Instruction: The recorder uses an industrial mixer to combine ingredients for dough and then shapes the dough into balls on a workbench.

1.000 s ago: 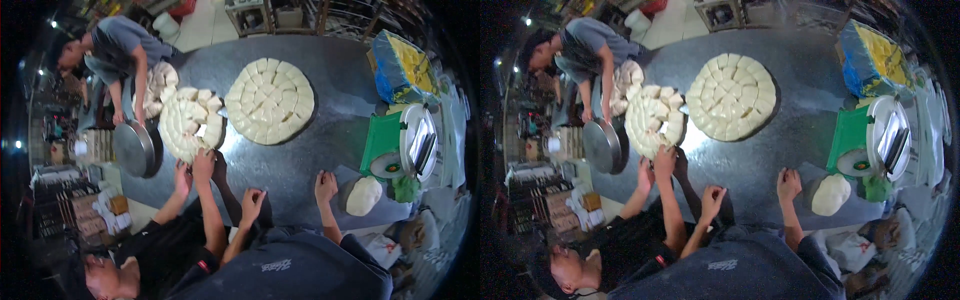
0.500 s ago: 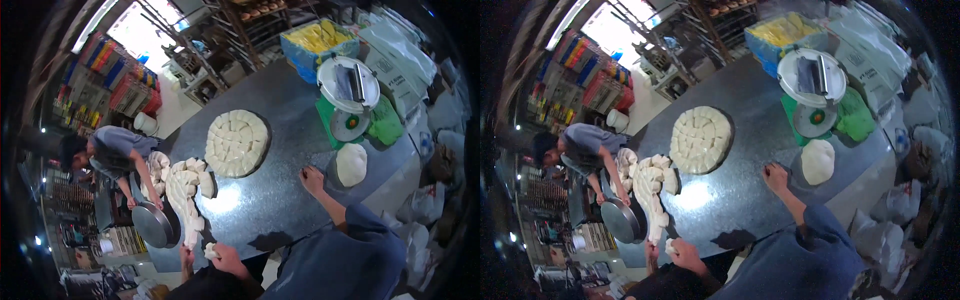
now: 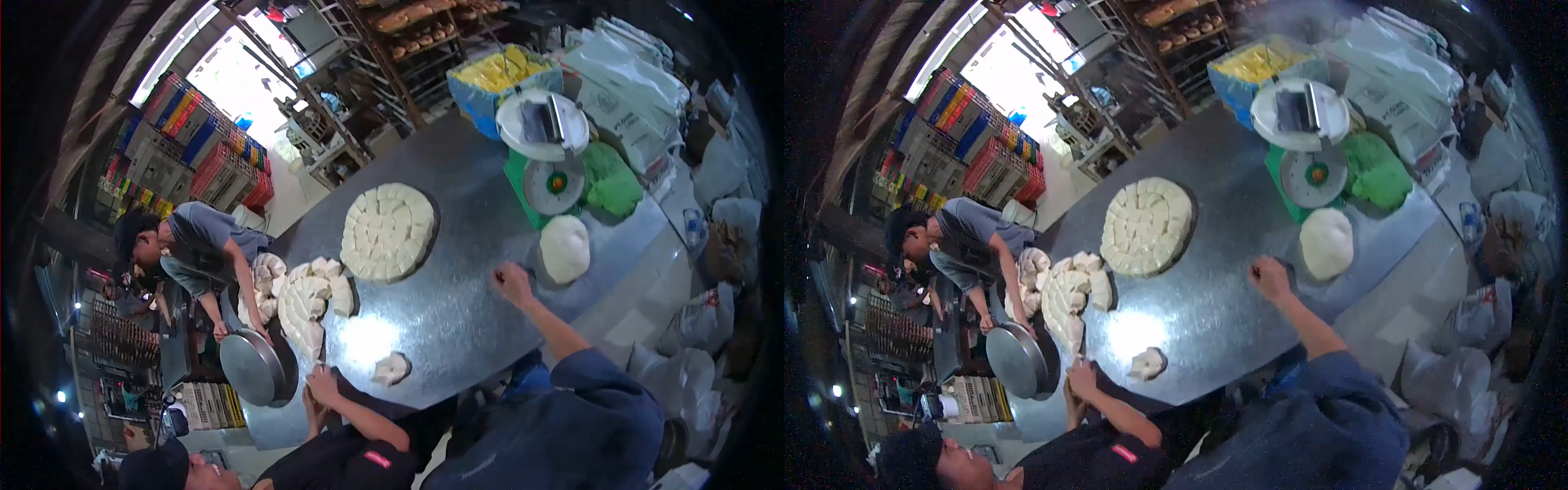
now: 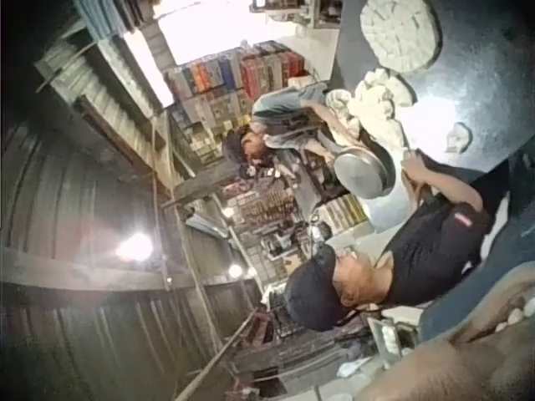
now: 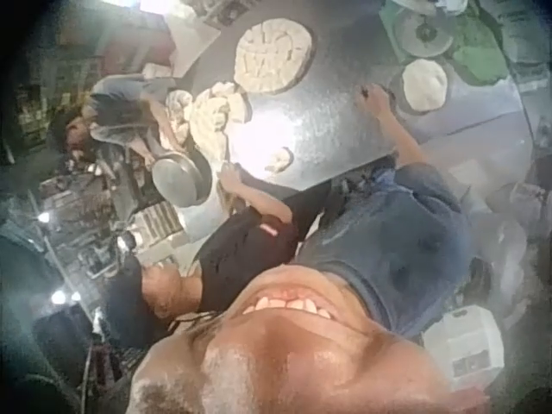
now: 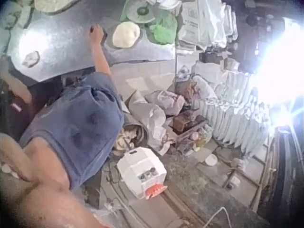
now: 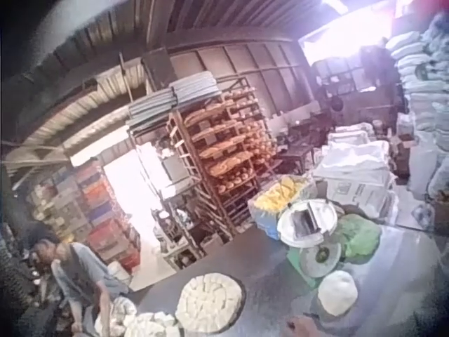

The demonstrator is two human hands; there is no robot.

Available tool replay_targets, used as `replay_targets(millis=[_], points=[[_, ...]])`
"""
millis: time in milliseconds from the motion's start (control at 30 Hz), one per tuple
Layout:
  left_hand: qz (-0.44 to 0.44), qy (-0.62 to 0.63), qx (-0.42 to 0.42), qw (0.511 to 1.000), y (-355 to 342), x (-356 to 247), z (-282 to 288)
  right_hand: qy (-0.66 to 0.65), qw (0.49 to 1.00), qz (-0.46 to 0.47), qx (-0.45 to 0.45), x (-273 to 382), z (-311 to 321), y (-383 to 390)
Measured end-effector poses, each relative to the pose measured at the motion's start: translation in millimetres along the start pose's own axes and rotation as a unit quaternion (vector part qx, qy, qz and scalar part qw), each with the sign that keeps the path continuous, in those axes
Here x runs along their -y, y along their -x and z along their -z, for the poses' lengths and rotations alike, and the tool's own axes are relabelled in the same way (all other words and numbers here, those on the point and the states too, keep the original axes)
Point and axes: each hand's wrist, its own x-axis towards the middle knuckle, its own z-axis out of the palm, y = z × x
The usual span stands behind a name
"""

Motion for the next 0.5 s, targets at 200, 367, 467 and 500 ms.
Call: replay_targets(millis=[200, 367, 467, 500], points=[[0.111, -0.103, 0.069, 0.986, 10.2, -32.6, 133.5, 0.029, 0.999, 0.024, -0.007, -20.2, 19.9, 15.2], [0.108, 0.011, -0.273, 0.956, 7.6, -84.8, 155.1, 0.037, 0.997, 0.051, 0.038, -4.1, 0.6, -4.6], [0.127, -0.257, -0.276, 0.918, 55.5, -132.7, 133.7, 0.043, 0.998, 0.025, 0.039, -7.9, 9.2, -3.8], [0.110, -0.386, -0.276, 0.873, 55.8, -146.6, 128.4, 0.075, 0.994, -0.024, 0.072, -19.9, 10.7, 5.7]])
